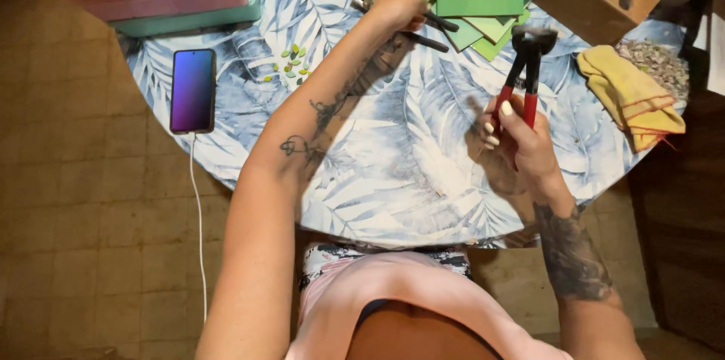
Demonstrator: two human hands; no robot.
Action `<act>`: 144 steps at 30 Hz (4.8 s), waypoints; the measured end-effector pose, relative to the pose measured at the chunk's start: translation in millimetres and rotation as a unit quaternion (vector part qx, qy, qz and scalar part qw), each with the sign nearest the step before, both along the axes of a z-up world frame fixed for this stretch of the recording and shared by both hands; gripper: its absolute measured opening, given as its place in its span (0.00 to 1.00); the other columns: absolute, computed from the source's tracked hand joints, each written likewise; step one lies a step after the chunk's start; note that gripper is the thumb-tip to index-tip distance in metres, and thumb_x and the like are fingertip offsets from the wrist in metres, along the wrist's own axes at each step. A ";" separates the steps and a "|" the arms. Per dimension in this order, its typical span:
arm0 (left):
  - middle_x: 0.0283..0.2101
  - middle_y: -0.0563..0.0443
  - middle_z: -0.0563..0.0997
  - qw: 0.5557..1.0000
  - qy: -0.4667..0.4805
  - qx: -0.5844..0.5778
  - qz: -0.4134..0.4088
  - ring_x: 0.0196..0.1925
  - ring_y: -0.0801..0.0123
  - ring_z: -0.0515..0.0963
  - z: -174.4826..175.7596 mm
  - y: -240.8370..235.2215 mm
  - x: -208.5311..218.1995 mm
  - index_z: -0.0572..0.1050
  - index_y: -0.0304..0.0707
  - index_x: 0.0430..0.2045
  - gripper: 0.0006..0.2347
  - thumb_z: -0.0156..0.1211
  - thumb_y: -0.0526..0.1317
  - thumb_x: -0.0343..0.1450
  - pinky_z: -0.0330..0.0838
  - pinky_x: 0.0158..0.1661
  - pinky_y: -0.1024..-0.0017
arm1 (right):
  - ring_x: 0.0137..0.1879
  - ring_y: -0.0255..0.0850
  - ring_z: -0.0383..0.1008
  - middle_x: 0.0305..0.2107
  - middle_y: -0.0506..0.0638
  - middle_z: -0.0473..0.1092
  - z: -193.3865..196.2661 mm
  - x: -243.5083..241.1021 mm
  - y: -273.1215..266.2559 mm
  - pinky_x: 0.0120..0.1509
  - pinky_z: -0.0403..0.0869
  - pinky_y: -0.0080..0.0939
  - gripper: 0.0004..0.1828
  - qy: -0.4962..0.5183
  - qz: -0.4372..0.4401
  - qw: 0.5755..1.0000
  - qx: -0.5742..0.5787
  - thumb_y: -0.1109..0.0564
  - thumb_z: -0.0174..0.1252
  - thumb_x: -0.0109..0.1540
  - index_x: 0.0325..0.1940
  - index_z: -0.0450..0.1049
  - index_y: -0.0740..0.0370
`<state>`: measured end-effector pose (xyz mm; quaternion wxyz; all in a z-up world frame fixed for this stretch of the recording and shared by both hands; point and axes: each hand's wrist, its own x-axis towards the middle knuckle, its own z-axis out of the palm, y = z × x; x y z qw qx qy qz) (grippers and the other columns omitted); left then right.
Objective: The person uses red-handled pliers to trim small green foam pieces on a patterned tablecloth. They repeatedly pick up pieces, trim edges, and place them back on the table. A yellow cloth is briefly used to wipe the surface.
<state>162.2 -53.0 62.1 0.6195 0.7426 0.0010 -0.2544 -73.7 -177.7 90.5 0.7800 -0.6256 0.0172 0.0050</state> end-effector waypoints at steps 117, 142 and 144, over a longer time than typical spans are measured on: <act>0.35 0.51 0.76 0.892 -0.441 -0.039 -0.091 0.40 0.63 0.76 -32.0 77.2 -145.4 0.72 0.40 0.34 0.09 0.52 0.31 0.63 0.70 0.42 0.73 | 0.31 0.38 0.67 0.22 0.54 0.68 -58.5 70.7 -11.1 0.36 0.66 0.39 0.16 -0.184 -0.011 0.918 -0.352 0.60 0.59 0.47 0.39 0.71 0.62; 0.36 0.39 0.75 0.885 0.011 -0.463 0.057 0.35 0.61 0.77 -30.9 84.9 -129.1 0.68 0.32 0.35 0.09 0.54 0.29 0.63 0.76 0.33 0.73 | 0.28 0.37 0.67 0.20 0.51 0.68 -44.3 65.2 -1.5 0.35 0.66 0.36 0.10 -0.171 -0.013 0.904 -0.392 0.56 0.56 0.53 0.38 0.71 0.57; 0.38 0.34 0.73 0.896 0.007 -0.437 0.073 0.38 0.56 0.76 -23.4 89.8 -127.9 0.64 0.29 0.36 0.09 0.52 0.32 0.65 0.75 0.34 0.73 | 0.28 0.45 0.67 0.22 0.57 0.67 -52.2 65.7 -8.4 0.34 0.66 0.42 0.17 -0.198 -0.016 0.882 -0.428 0.59 0.57 0.49 0.41 0.69 0.64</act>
